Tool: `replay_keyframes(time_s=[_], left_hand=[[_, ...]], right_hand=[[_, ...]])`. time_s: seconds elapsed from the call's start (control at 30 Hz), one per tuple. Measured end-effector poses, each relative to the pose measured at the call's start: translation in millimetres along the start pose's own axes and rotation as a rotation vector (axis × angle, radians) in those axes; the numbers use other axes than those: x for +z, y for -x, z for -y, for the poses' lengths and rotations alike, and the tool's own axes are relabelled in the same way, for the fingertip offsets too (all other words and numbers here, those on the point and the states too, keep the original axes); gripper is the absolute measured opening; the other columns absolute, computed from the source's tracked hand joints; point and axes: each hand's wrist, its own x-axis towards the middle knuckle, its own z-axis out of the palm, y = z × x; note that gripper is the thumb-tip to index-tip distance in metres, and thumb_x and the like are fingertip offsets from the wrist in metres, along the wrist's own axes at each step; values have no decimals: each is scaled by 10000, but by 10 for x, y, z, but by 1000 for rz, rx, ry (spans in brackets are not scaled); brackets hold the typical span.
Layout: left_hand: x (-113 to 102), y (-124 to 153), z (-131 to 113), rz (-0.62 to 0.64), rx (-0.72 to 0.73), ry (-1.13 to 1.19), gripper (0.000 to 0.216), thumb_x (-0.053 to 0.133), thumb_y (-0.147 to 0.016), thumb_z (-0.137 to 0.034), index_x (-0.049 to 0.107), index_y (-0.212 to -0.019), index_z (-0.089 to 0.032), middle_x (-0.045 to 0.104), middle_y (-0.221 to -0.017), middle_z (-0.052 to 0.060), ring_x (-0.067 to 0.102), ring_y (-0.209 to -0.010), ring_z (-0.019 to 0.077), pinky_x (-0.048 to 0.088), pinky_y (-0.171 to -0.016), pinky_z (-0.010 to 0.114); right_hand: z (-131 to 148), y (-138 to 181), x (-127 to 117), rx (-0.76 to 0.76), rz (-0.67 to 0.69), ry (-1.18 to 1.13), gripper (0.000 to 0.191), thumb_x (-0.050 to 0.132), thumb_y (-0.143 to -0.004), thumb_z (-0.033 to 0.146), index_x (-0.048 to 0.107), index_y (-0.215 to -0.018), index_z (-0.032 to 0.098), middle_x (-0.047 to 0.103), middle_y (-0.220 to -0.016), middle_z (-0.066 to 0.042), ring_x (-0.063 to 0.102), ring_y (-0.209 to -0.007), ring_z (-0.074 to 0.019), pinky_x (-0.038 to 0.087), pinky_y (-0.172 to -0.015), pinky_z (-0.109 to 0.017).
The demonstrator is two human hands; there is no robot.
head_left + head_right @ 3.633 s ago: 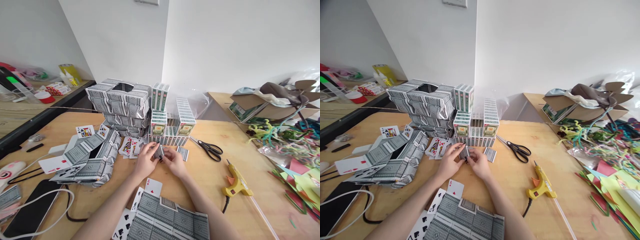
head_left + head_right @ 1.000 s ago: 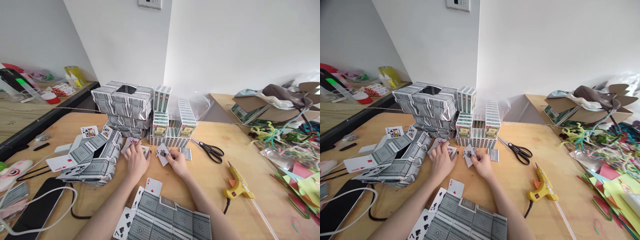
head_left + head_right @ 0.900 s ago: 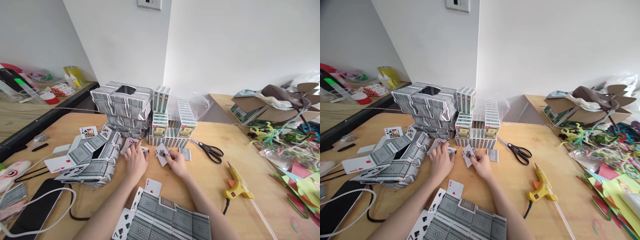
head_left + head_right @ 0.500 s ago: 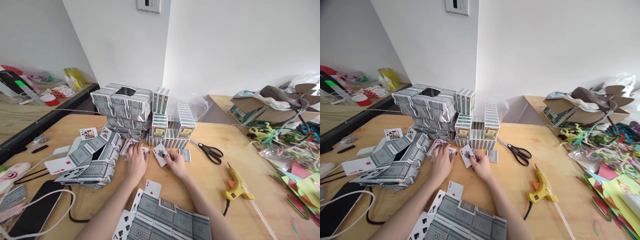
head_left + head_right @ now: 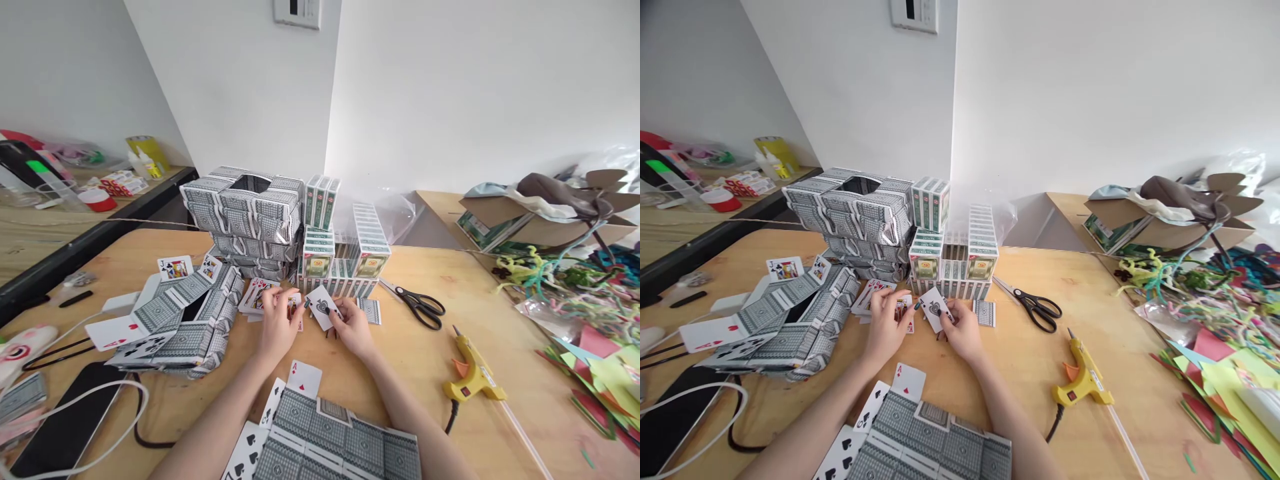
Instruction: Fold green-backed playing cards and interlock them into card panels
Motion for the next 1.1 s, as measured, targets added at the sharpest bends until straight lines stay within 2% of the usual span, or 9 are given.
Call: replay_keyframes(time_s=[0.2,0.37,0.5,0.57,0.67,0.8,0.93,1.1], left_hand=[[38,13,-53,73,87,113,221,445,-857,-190,526,-1060,-222,418,-1006,74,490,-967,186,450,-846,359],[72,7,-91,31,169,144,141,471,-844,-167,581,-920,-212,499,-908,49,492,-976,193,431,-866,380],[87,-2,-122,64,132,251,133,486,-838,-185,609,-882,-208,530,-837,34,546,-847,159,478,-745,312],[94,-12,-127,89,86,320,127,506,-829,-214,630,-857,-211,535,-825,29,560,-784,144,487,-695,292],[108,-35,-115,86,-20,423,115,559,-794,-260,650,-845,-213,561,-893,45,573,-868,169,480,-784,334],[116,-73,-67,181,-338,710,323,553,-773,-294,575,-1075,-183,625,-994,77,602,-921,188,491,-798,342],[103,-108,-13,327,-543,846,270,588,-706,-308,626,-909,-134,682,-873,82,636,-837,205,507,-739,337],[112,-123,19,284,-663,870,220,624,-657,-288,614,-815,-135,674,-722,47,639,-723,186,505,-641,301]], right_hand=[[-35,-18,-2,-12,81,10,321,549,-731,493,598,-762,177,540,-513,22,452,-344,-97,343,-342,-219],[-55,-20,-6,-84,104,101,319,595,-707,469,668,-792,171,540,-510,25,427,-405,-93,336,-394,-213],[-35,-5,-9,-119,116,140,285,604,-710,440,683,-762,172,578,-570,3,426,-445,-97,336,-421,-218],[-16,1,-12,-123,113,144,286,603,-711,441,688,-765,173,580,-572,3,414,-442,-94,330,-424,-220],[0,-6,-26,-94,100,120,299,602,-708,446,688,-788,171,550,-523,17,390,-416,-88,306,-407,-216],[-1,-35,-60,-13,25,-7,332,605,-693,470,661,-771,153,579,-554,-3,437,-436,-101,326,-400,-215],[8,-53,-78,20,-35,-134,337,618,-682,471,639,-772,147,615,-618,-15,508,-499,-124,374,-441,-225],[13,-53,-42,20,19,-210,291,656,-666,421,629,-752,145,638,-682,-27,577,-618,-162,444,-553,-260]])
